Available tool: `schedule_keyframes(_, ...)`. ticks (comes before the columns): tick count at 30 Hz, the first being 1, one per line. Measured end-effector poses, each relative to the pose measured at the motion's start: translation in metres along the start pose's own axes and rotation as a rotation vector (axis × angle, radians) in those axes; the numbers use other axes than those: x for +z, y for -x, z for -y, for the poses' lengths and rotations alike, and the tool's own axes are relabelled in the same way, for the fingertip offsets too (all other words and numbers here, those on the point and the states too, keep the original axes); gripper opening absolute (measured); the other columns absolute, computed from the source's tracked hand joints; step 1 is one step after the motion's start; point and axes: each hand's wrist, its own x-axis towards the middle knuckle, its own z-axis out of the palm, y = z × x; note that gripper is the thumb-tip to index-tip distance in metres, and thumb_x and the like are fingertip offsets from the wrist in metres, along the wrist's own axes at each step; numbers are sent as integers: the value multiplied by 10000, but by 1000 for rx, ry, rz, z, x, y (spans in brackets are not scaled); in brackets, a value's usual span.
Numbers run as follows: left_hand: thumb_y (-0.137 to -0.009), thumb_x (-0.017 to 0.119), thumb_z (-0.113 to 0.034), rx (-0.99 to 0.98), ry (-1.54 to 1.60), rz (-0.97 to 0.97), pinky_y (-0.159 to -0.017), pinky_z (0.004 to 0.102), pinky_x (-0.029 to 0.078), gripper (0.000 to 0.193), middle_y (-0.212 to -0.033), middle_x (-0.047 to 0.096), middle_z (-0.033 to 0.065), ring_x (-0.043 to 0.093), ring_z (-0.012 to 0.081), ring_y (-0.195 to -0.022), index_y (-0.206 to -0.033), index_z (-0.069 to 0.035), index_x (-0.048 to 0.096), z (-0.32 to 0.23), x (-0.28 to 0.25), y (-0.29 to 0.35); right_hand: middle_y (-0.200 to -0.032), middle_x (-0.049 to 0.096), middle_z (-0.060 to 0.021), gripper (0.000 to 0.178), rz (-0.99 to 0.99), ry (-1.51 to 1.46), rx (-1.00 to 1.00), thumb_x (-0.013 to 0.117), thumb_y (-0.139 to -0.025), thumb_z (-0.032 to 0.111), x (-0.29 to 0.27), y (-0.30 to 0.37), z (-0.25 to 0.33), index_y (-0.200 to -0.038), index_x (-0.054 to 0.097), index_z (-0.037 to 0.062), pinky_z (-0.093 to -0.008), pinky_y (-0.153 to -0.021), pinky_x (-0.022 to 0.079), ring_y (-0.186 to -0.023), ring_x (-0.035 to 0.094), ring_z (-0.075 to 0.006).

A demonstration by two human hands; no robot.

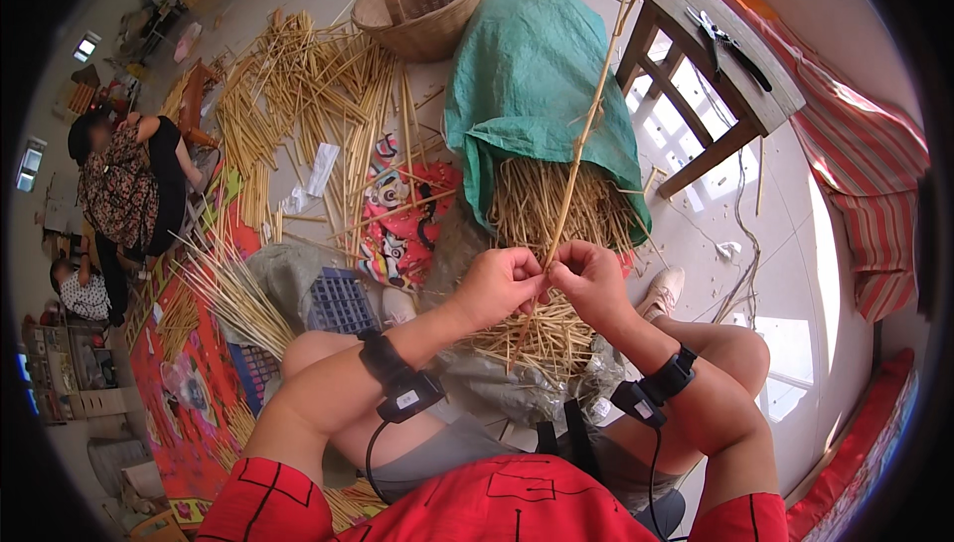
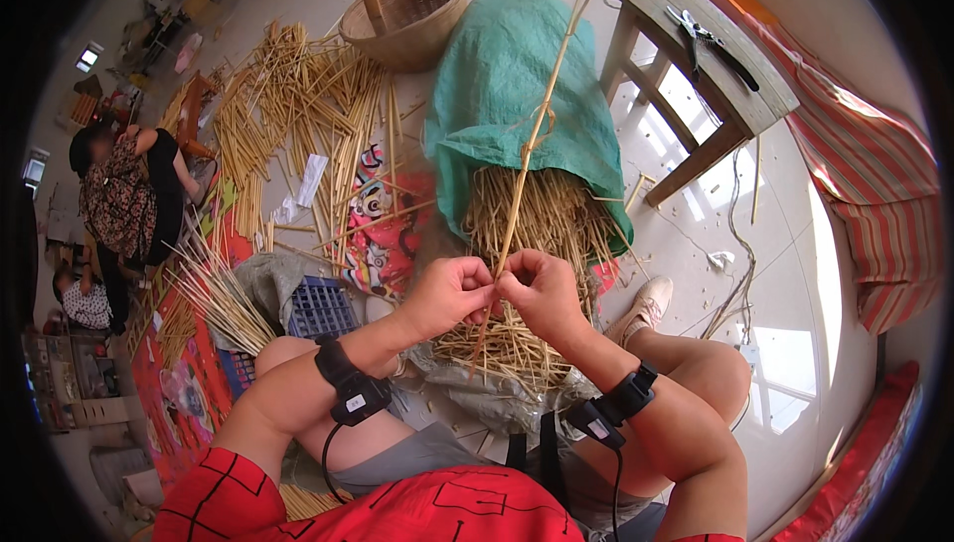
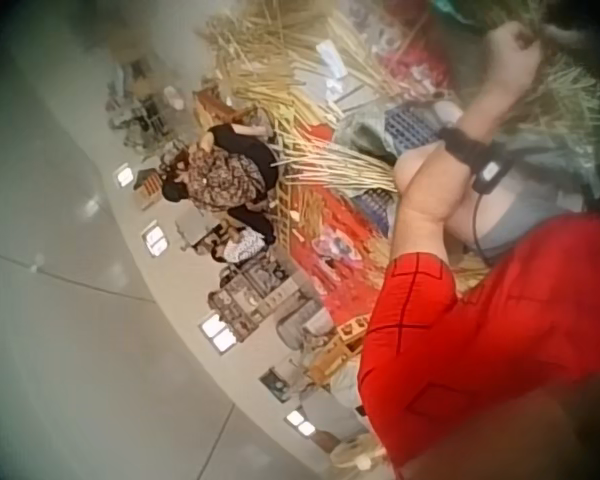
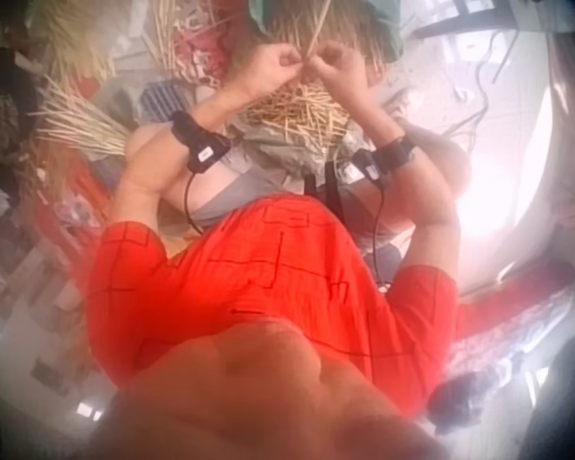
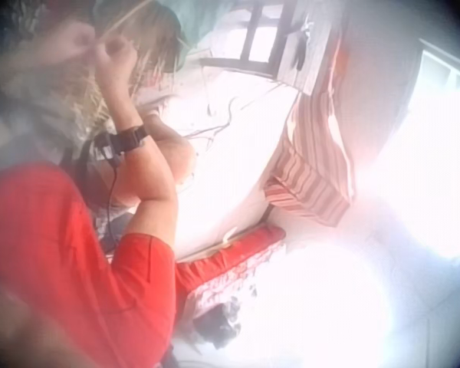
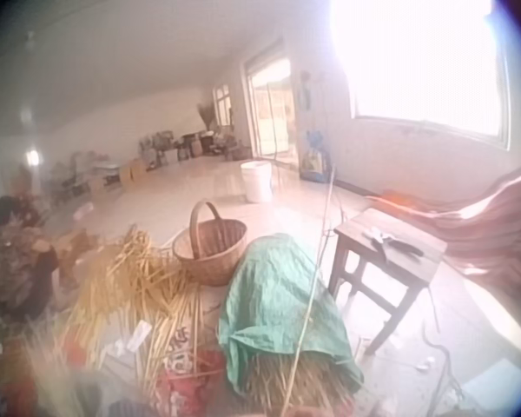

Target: The person sits on the floor and repeatedly picks up thin bamboo strips, splits them by hand, and weaves them into a bundle. The person handles the strips one at a time, occasionally adjusting the bundle and continuing the weaving process.

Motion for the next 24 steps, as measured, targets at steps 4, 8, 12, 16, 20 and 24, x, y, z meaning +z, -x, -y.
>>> schedule_keyframes(4, -921, 592, -148, 0, 60, 32, -480, 199, 442, 156, -726, 661, 47, 587, 70, -549, -847, -15, 556, 3, -1, -1, -672, 591, -5, 42, 24, -55, 15, 582, -796, 8, 2, 3, 9, -761, 576, -16, -206, -544, 442, -607, 545, -52)
schedule_keyframes(8, -923, 593, -149, 19, 141, 83, -486, 188, 452, 156, -750, 671, 55, 594, 66, -557, -848, -17, 558, 4, -2, -2, -690, 600, -13, 42, 71, -147, 48, 581, -813, 12, -1, 3, 12, -782, 581, -17, -215, -570, 465, -641, 573, -66)
schedule_keyframes(12, -925, 597, -161, 11, 162, 99, -487, 181, 458, 163, -778, 683, 70, 600, 66, -562, -857, -18, 560, 2, -6, -3, -736, 620, -21, 57, 76, -186, 57, 591, -819, 29, -4, 1, 14, -823, 603, -27, -217, -615, 474, -680, 582, -68)
schedule_keyframes(16, -926, 599, -169, 20, 165, 99, -486, 182, 461, 167, -791, 687, 77, 603, 69, -564, -864, -19, 558, 4, -8, -4, -766, 635, -28, 84, 94, -126, 38, 603, -816, 46, -5, 0, 16, -844, 619, -32, -217, -642, 476, -692, 578, -67)
schedule_keyframes(20, -928, 595, -164, 21, 164, 109, -487, 182, 462, 160, -792, 687, 78, 602, 68, -566, -872, -18, 562, 5, -8, -4, -766, 635, -24, 84, 98, -79, 50, 612, -811, 54, -9, -2, 14, -833, 621, -27, -216, -645, 473, -693, 572, -65)
schedule_keyframes(24, -928, 591, -153, 24, 178, 132, -495, 180, 461, 145, -799, 688, 76, 597, 61, -572, -881, -17, 573, 3, -8, -4, -754, 623, -11, 82, 124, -165, 96, 612, -813, 71, -9, -1, 17, -817, 614, -11, -209, -630, 456, -679, 553, -59)
